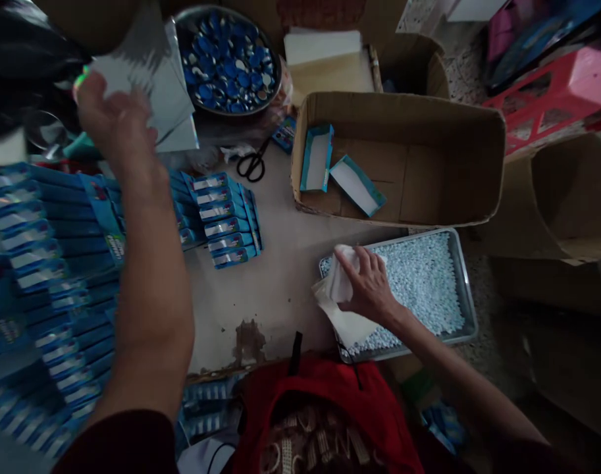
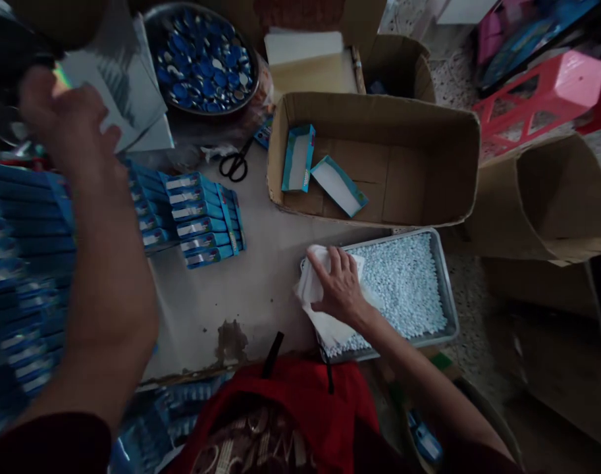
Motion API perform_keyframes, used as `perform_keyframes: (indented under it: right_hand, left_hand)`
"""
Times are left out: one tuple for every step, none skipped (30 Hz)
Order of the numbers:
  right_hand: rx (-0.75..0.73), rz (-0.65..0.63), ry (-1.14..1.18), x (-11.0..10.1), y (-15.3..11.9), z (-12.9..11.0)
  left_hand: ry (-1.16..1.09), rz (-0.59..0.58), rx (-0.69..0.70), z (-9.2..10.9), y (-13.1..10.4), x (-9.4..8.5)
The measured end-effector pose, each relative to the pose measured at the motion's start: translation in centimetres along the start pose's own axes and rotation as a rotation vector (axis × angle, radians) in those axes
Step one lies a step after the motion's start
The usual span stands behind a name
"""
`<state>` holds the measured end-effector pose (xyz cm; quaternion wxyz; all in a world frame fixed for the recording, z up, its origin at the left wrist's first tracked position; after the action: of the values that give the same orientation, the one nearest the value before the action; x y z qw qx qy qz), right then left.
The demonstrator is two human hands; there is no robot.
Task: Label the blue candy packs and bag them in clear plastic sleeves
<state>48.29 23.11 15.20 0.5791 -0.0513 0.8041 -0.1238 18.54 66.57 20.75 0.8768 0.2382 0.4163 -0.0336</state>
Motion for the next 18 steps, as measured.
perform_keyframes:
  right_hand:
    - [0.000,0.018,0.000,-0.5,1.2,0.0]
    - [0.005,0.040,0.002,-1.0,2.4,0.1]
    - [0.011,0.060,0.006,-1.6,3.4,0.2]
    - [0.018,0.073,0.012,-2.2,4.2,0.4]
    - [0.024,0.077,0.021,-2.8,4.9,0.7]
    - [0.026,0.073,0.032,-3.3,5.5,0.9]
    - [0.025,0.062,0.043,-3.7,5.8,1.2]
    - [0.023,0.050,0.053,-3.9,5.9,1.4]
    - [0.024,0.036,0.063,-3.9,5.8,1.6]
    - [0.030,0.023,0.074,-3.7,5.6,1.7]
    - [0.039,0.010,0.087,-3.3,5.4,1.5]
    - [0.051,-0.007,0.102,-2.7,5.1,1.2]
    - [0.058,-0.034,0.116,-1.9,4.9,0.5]
    - [0.059,-0.071,0.131,-0.9,4.8,-0.6]
    - [0.054,-0.114,0.144,0.0,4.9,-1.8]
    - [0.043,-0.153,0.159,0.8,5.3,-3.2]
    - [0.029,-0.177,0.179,1.2,5.9,-4.5]
    - [0.016,-0.178,0.210,1.2,6.7,-5.6]
  left_hand:
    - [-0.009,0.030,0.049,2.6,-2.4,-0.8]
    - [0.023,0.076,0.167,6.0,-5.6,-1.9]
    - [0.093,0.097,0.296,9.6,-9.6,-2.6]
    - [0.132,0.077,0.469,13.3,-14.2,-2.7]
    - [0.142,0.026,0.638,16.5,-19.4,-2.4]
    - [0.122,-0.077,0.702,18.3,-24.2,-1.6]
    - [0.049,-0.137,0.652,18.8,-28.3,-1.3]
    - [-0.005,-0.226,0.550,18.6,-32.0,-0.4]
    - [-0.019,-0.324,0.479,18.3,-35.6,0.6]
    - [0.000,-0.432,0.421,17.8,-38.9,1.8]
    - [0.018,-0.523,0.362,17.2,-41.9,2.8]
    - [0.028,-0.586,0.304,16.6,-44.4,3.6]
    - [0.032,-0.631,0.243,15.9,-46.3,4.1]
    - [0.023,-0.660,0.183,15.2,-47.8,4.6]
    - [0.009,-0.682,0.127,14.6,-49.0,5.0]
    - [-0.006,-0.707,0.075,13.8,-49.8,5.5]
    - [-0.018,-0.738,0.031,13.0,-50.4,6.0]
    - [-0.025,-0.768,-0.008,12.0,-50.8,6.5]
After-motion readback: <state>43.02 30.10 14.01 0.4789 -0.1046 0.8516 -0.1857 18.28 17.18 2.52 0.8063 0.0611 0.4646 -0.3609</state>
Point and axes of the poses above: each hand's wrist, its own y-axis towards the middle knuckle, its own x-axis out of the palm, z = x × y, the point moved 10 cm from there along y, towards the middle knuckle, and after that the axes turned 4 degrees about x, right-handed, at the moved point
